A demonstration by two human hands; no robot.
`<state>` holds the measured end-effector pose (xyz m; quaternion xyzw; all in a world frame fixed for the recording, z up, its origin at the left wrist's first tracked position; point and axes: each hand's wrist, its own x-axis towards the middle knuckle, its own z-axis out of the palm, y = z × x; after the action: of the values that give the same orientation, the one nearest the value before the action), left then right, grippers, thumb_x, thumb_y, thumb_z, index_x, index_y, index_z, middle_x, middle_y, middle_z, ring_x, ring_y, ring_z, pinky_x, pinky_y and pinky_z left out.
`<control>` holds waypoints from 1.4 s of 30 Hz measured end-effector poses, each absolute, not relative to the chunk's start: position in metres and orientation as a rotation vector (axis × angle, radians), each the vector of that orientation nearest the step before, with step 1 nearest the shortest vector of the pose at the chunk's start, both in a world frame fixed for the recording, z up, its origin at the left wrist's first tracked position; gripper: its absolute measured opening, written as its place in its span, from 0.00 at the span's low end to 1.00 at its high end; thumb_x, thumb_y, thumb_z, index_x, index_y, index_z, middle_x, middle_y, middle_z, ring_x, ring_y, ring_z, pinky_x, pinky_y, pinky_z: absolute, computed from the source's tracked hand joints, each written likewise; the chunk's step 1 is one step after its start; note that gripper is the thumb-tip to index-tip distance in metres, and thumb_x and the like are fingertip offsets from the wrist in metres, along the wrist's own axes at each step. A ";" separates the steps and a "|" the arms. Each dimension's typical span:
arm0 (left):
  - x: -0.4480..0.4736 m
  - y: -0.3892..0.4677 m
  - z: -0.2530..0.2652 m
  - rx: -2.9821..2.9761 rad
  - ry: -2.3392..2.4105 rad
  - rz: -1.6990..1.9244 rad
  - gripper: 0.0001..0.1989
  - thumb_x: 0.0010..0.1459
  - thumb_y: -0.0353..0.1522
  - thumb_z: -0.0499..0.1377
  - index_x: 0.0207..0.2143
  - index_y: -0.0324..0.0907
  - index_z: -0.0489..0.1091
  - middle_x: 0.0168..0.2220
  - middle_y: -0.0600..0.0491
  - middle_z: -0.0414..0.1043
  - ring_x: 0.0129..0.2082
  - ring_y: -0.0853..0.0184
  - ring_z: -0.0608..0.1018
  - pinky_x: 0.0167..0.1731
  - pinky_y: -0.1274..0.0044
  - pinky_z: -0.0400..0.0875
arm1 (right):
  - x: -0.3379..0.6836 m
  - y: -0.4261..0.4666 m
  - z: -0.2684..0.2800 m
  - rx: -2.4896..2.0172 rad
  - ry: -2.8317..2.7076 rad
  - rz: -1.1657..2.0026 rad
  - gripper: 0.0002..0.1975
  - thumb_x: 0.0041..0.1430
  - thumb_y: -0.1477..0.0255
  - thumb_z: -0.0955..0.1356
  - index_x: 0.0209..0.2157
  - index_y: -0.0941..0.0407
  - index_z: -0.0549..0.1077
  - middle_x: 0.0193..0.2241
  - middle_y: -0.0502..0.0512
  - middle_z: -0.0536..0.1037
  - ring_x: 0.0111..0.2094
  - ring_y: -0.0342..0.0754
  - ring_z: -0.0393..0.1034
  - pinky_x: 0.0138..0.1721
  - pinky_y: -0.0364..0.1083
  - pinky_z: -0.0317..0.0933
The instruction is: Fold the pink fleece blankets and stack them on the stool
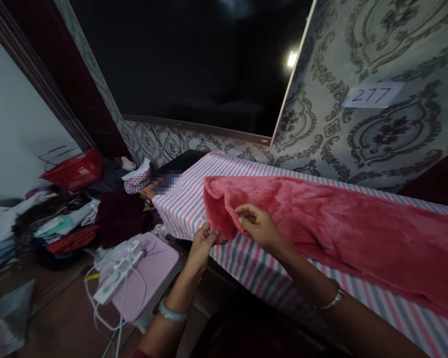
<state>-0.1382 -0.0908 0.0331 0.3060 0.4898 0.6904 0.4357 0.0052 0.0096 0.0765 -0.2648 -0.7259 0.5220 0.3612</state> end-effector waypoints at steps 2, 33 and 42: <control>-0.136 -0.091 0.038 0.765 1.196 1.721 0.17 0.45 0.39 0.68 0.35 0.39 0.73 0.28 0.54 0.76 0.24 0.71 0.74 0.30 0.78 0.71 | -0.011 0.002 0.077 -0.648 -1.876 1.302 0.11 0.52 0.72 0.64 0.39 0.55 0.72 0.25 0.47 0.72 0.23 0.42 0.65 0.24 0.40 0.60; -0.140 -0.086 0.003 0.894 1.513 1.662 0.25 0.52 0.45 0.62 0.49 0.41 0.69 0.33 0.52 0.72 0.24 0.69 0.71 0.21 0.78 0.71 | -0.134 0.163 0.091 -0.562 -2.645 0.437 0.22 0.55 0.83 0.65 0.51 0.55 0.76 0.50 0.57 0.78 0.53 0.52 0.69 0.55 0.49 0.60; -0.134 -0.101 -0.033 0.882 1.884 1.801 0.30 0.56 0.36 0.57 0.61 0.43 0.61 0.48 0.45 0.74 0.37 0.64 0.77 0.42 0.73 0.72 | -0.179 0.195 0.059 -0.696 -2.744 0.539 0.19 0.53 0.74 0.71 0.49 0.55 0.75 0.42 0.57 0.79 0.45 0.52 0.72 0.45 0.45 0.61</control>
<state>-0.1339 -0.1008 -0.0326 0.3145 0.6717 0.6421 0.1937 -0.1788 0.1948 0.0588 -0.2395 -0.9442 0.1853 0.1296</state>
